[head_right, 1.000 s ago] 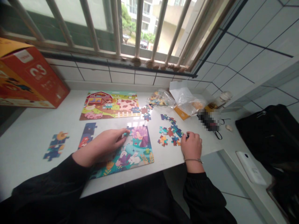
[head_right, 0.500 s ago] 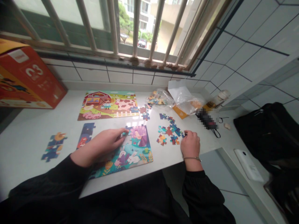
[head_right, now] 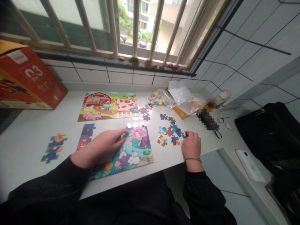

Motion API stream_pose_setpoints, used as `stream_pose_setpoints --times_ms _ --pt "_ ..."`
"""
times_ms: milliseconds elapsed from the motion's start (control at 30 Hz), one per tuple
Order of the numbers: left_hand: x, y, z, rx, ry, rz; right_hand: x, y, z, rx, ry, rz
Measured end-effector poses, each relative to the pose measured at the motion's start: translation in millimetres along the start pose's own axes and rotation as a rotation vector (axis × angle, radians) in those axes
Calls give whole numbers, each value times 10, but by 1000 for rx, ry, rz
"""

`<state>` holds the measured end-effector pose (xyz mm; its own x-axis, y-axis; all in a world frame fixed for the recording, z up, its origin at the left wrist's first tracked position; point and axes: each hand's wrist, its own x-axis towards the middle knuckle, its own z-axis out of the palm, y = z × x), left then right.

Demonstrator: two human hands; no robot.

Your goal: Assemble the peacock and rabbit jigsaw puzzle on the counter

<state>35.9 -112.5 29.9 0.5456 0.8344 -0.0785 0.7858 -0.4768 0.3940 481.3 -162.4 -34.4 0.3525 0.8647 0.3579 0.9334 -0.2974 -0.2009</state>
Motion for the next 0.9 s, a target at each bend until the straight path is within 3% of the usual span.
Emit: stream_pose_setpoints --times_ms 900 --pt "-8 3 6 -13 21 1 9 29 24 -14 21 -35"
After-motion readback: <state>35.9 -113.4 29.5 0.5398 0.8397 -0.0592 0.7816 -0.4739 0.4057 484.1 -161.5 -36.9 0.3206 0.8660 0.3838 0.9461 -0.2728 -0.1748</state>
